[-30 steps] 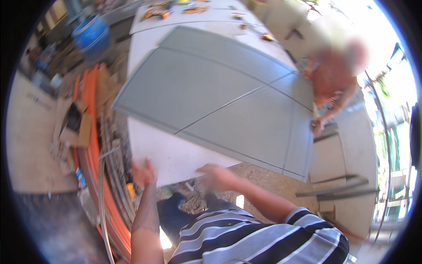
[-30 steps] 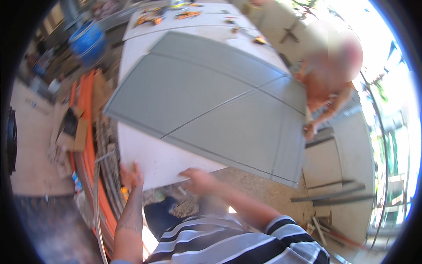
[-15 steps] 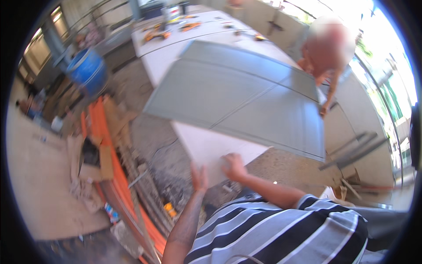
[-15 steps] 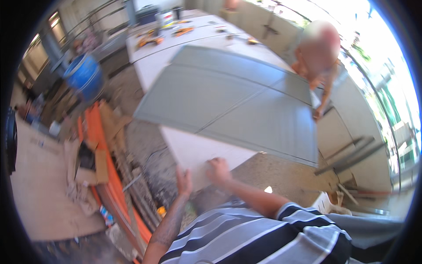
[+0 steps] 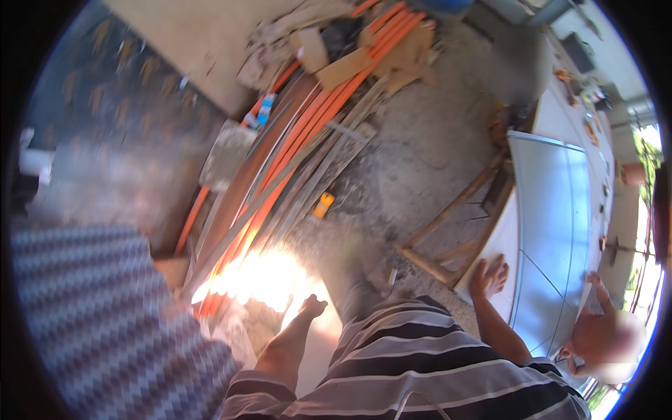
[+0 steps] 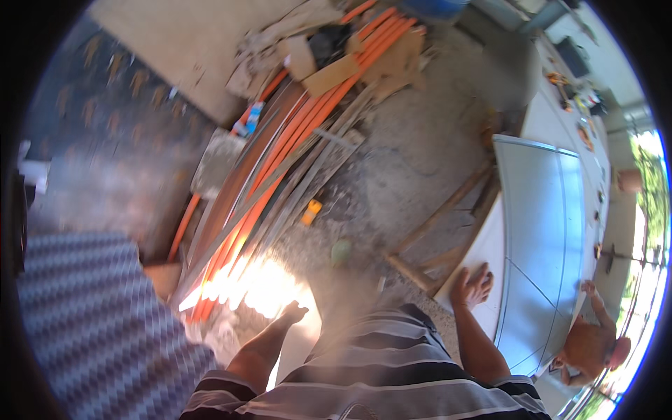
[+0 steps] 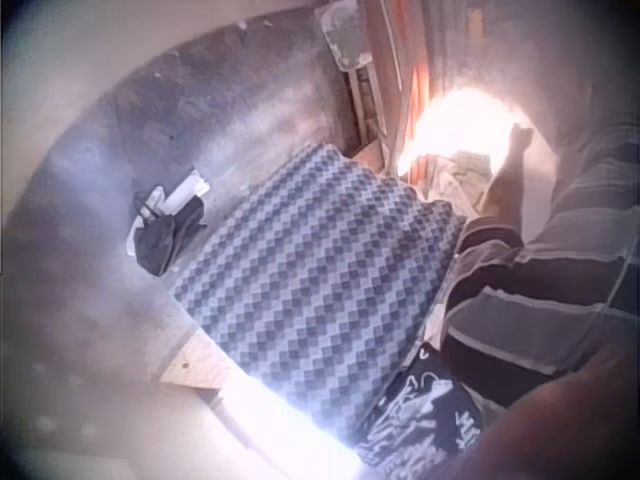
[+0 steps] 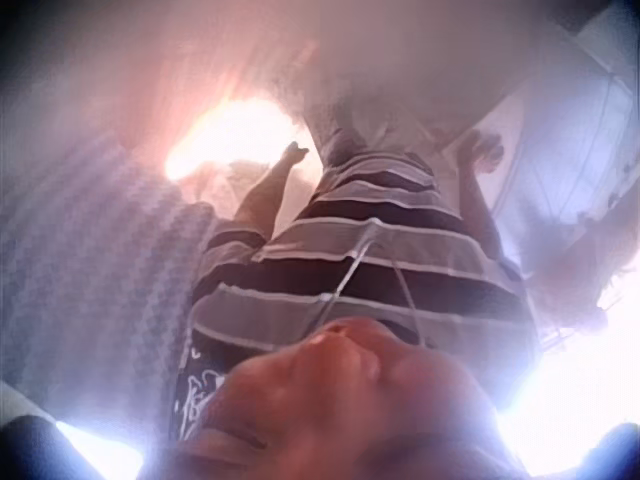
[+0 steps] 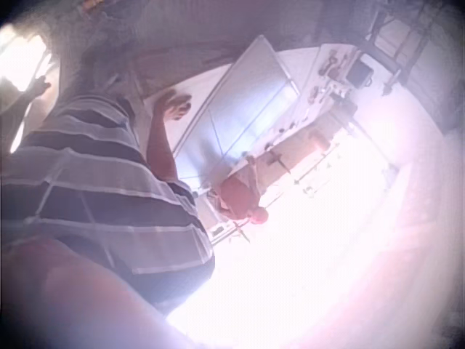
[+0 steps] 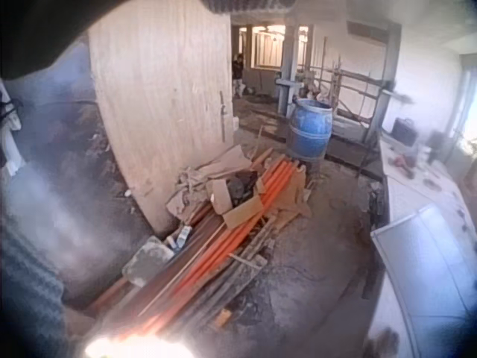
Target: The person scores and cuts a large grey panel using a utility knife and a metal straight edge. They then brush the surface and align a metal strip along the cut lines while a coworker measures and marks the panel.
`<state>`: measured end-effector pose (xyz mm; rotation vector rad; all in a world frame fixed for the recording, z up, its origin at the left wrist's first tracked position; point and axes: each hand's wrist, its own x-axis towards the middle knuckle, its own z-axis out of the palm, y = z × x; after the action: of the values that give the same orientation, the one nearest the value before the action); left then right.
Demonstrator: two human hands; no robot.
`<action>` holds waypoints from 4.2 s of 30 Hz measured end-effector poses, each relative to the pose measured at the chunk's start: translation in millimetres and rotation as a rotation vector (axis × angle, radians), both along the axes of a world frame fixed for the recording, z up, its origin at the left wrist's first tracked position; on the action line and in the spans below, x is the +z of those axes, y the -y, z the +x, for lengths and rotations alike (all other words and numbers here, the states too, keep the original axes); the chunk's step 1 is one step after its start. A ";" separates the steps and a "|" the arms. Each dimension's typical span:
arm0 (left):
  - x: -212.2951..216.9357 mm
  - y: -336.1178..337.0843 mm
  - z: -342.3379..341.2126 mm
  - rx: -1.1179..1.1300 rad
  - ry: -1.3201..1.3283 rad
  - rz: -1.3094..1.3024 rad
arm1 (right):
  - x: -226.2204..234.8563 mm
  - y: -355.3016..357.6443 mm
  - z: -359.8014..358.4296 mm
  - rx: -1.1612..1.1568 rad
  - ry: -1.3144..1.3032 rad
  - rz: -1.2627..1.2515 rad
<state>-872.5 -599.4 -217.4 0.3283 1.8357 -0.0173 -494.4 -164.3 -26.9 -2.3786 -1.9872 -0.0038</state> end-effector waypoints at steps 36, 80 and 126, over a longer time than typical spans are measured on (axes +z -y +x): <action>6.9 -54.1 107.8 -0.206 -0.267 0.326 | 49.4 -30.0 13.6 0.924 -0.416 -0.048; 38.9 -114.9 214.4 0.733 -0.258 0.092 | 29.3 -28.4 23.7 1.076 -0.207 0.021; 476.9 49.1 382.9 1.976 -1.407 1.142 | 202.3 324.4 -103.7 2.545 -0.845 -1.139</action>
<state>-489.6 -648.4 259.4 -1.1686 2.3624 2.7317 -598.1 -488.7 175.4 1.5574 -2.4798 1.6513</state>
